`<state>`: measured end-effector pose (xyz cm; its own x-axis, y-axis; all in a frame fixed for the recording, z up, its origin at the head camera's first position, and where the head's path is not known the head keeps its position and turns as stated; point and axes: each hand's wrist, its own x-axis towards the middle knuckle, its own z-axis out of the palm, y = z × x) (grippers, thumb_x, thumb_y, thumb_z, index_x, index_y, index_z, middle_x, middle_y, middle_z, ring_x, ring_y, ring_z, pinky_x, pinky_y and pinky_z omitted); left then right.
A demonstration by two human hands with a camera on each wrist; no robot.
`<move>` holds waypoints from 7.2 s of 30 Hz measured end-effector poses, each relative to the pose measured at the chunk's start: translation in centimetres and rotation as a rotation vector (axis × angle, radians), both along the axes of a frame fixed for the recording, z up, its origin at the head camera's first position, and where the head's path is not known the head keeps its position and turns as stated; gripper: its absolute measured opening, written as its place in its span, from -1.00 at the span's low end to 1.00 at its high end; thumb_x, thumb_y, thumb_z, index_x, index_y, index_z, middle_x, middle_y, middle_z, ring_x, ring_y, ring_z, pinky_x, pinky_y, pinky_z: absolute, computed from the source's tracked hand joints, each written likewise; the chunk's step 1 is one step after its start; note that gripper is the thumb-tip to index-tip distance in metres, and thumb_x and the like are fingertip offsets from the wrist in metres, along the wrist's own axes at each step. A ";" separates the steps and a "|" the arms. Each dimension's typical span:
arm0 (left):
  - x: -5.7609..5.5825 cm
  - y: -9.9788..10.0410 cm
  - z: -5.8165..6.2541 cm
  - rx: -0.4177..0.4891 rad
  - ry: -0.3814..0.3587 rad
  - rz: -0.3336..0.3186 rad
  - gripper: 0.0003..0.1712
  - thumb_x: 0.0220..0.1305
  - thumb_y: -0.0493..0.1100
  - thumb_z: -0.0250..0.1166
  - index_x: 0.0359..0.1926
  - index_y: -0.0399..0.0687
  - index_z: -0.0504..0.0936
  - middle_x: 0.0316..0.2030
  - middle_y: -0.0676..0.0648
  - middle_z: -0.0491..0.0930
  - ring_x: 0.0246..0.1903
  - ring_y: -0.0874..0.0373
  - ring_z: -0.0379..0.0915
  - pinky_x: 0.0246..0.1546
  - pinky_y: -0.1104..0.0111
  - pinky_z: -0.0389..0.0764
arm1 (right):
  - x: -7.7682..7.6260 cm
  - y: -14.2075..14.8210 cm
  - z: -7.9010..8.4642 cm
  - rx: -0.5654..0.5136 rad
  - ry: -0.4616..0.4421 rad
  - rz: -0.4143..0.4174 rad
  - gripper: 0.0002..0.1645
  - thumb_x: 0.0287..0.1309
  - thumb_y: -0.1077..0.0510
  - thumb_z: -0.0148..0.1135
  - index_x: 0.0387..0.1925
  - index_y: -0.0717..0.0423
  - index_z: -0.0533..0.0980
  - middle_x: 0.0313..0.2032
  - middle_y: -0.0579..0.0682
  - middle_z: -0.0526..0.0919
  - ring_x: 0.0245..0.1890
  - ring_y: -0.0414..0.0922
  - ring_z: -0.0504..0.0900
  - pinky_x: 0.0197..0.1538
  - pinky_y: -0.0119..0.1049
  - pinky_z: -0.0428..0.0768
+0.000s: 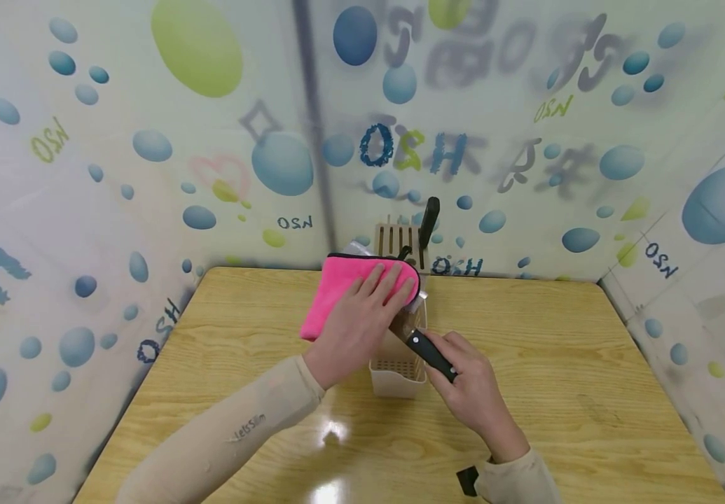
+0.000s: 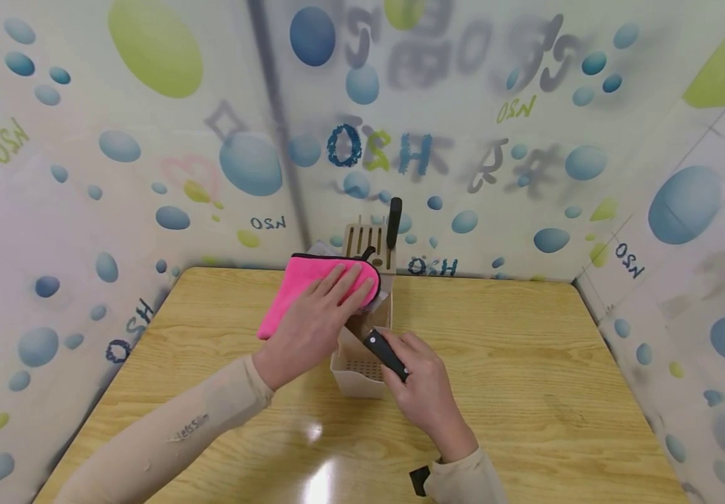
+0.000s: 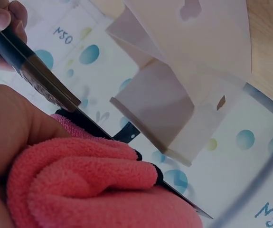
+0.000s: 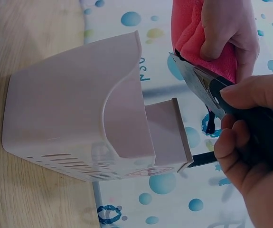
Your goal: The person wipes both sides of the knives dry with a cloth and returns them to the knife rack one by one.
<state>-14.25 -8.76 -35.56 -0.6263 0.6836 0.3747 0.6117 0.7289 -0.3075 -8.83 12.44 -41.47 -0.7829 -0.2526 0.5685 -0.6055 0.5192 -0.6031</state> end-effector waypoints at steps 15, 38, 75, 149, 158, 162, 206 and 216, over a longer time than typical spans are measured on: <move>-1.6 -1.2 0.5 0.108 -0.017 0.030 -0.25 0.26 -0.35 0.32 0.48 -0.22 0.38 0.43 -0.35 0.37 0.38 -0.25 0.38 0.38 0.08 0.48 | 0.0 0.0 0.0 -0.017 0.021 -0.002 -0.48 0.06 0.45 0.45 0.12 0.30 0.65 -0.25 0.03 0.68 -0.43 -0.27 0.53 -0.46 -0.42 0.57; -4.0 -4.0 0.7 0.196 -0.022 0.144 -0.29 0.20 -0.49 0.19 0.42 -0.28 0.44 0.39 -0.39 0.40 0.35 -0.32 0.40 0.26 0.00 0.58 | 0.1 0.0 0.1 -0.034 0.033 -0.003 -0.45 0.05 0.48 0.45 0.14 0.29 0.64 -0.23 0.06 0.69 -0.41 -0.25 0.54 -0.44 -0.39 0.58; -0.8 -1.1 0.4 -0.080 0.053 0.114 -0.38 0.36 -0.20 0.38 0.42 -0.10 0.50 0.37 -0.24 0.49 0.32 -0.19 0.47 0.22 0.10 0.63 | 0.0 0.1 0.2 -0.006 0.012 -0.053 -0.54 0.09 0.44 0.45 0.08 0.32 0.67 -0.29 0.04 0.66 -0.44 -0.25 0.50 -0.46 -0.43 0.54; -3.4 -3.6 -0.2 0.192 -0.008 0.153 -0.39 0.32 -0.45 0.22 0.40 -0.25 0.48 0.38 -0.35 0.44 0.33 -0.29 0.44 0.27 0.00 0.58 | 0.0 0.1 0.0 -0.048 0.032 -0.054 -0.50 0.07 0.46 0.46 0.11 0.30 0.66 -0.28 0.06 0.68 -0.44 -0.27 0.50 -0.48 -0.42 0.52; -2.9 -3.1 -1.0 0.140 0.052 0.124 -0.41 0.32 -0.40 0.29 0.37 -0.24 0.50 0.34 -0.33 0.49 0.30 -0.26 0.48 0.30 0.05 0.56 | 0.0 0.0 0.0 -0.061 0.031 -0.060 -0.54 0.07 0.47 0.45 0.07 0.28 0.68 -0.26 0.06 0.69 -0.43 -0.26 0.51 -0.46 -0.42 0.51; -2.3 -2.7 -0.9 0.097 0.048 0.134 -0.38 0.31 -0.36 0.31 0.40 -0.22 0.47 0.36 -0.32 0.47 0.32 -0.25 0.46 0.29 0.05 0.57 | -0.1 -0.1 0.0 -0.064 0.040 -0.061 -0.54 0.07 0.47 0.45 0.05 0.27 0.68 -0.29 0.04 0.67 -0.45 -0.27 0.49 -0.47 -0.42 0.49; 3.4 1.1 -2.1 0.030 0.103 -0.022 -0.32 0.39 -0.23 0.35 0.48 -0.18 0.38 0.41 -0.24 0.42 0.39 -0.18 0.39 0.32 0.13 0.55 | -0.3 -0.3 0.4 -0.058 -0.007 -0.167 -0.56 0.03 0.43 0.51 0.01 0.35 0.67 -0.23 0.16 0.74 -0.35 -0.08 0.67 -0.35 -0.25 0.64; 4.8 2.0 -2.2 0.005 0.078 -0.045 -0.31 0.44 -0.18 0.29 0.52 -0.18 0.33 0.45 -0.26 0.37 0.41 -0.19 0.35 0.32 0.12 0.56 | -0.3 -0.2 0.6 -0.080 0.021 -0.178 -0.55 0.04 0.44 0.49 0.03 0.38 0.66 -0.20 0.19 0.75 -0.31 0.00 0.73 -0.35 -0.19 0.72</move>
